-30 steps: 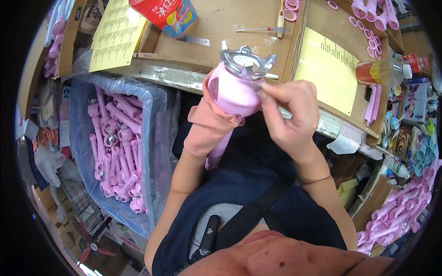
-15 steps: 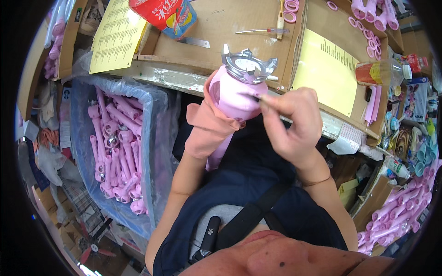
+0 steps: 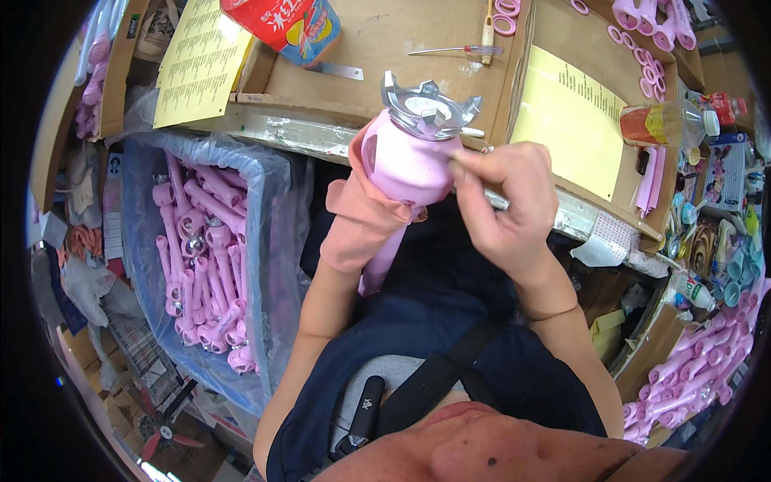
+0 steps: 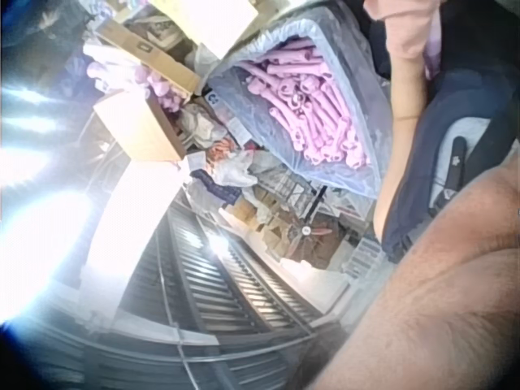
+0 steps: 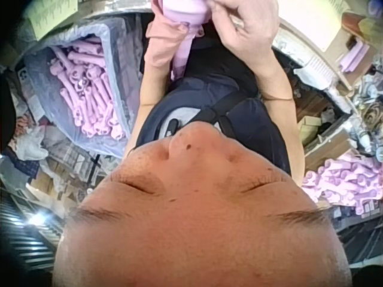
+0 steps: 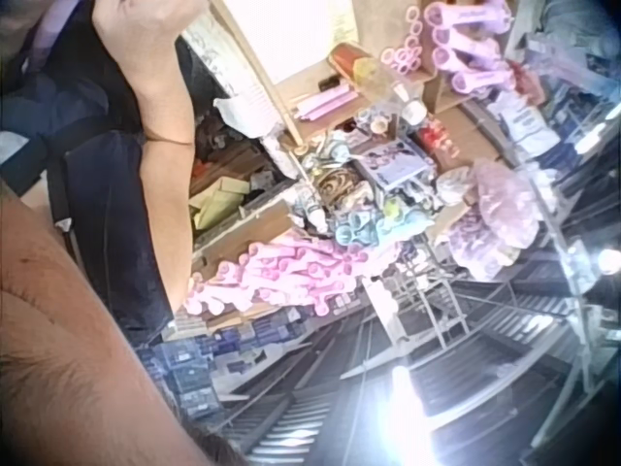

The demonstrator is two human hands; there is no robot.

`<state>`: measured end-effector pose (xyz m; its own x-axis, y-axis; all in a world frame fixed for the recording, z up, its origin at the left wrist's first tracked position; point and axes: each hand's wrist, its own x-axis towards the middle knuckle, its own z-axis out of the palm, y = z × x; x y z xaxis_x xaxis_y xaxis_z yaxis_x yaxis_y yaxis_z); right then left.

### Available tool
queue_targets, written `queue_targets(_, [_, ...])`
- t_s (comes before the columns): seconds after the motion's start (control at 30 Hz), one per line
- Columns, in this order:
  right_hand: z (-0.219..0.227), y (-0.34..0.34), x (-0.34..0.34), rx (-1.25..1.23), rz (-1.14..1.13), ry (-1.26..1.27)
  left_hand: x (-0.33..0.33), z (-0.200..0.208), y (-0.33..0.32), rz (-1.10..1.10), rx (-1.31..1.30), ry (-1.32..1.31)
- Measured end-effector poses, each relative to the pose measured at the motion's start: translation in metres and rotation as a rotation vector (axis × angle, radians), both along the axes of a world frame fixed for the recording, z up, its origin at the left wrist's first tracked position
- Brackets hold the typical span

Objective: The person picks pink plastic wands from a bin, wipes them with a cloth, and attaches a silver crown-shaped piece to the top. They then use a small tool to adjust the crown and place the finished wand on the table.

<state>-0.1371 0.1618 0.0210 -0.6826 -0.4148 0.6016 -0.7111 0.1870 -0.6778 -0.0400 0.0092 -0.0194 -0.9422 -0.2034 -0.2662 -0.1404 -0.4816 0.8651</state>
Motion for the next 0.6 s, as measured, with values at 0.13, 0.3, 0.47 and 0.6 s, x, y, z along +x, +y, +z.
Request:
queue_targets(0.13, [0.0016,-0.0007,0.0003,-0.028,0.047,0.104,-0.0033,-0.0008,0.0038,0.067,-0.192,0.116])
queue_targets(0.3, [0.0006,-0.0011,-0.0003,0.008,0.006,0.029,-0.0056,-0.0066,0.0044,0.12,-0.341,0.116])
queue_targets(0.47, [-0.0005,0.0002,-0.0021,0.048,-0.058,-0.039,-0.0052,-0.0056,0.003,0.095,-0.206,0.104])
queue_targets(0.6, [0.0004,0.0001,-0.0008,0.05,0.008,0.018,-0.0037,0.0002,-0.0004,0.033,-0.146,0.03])
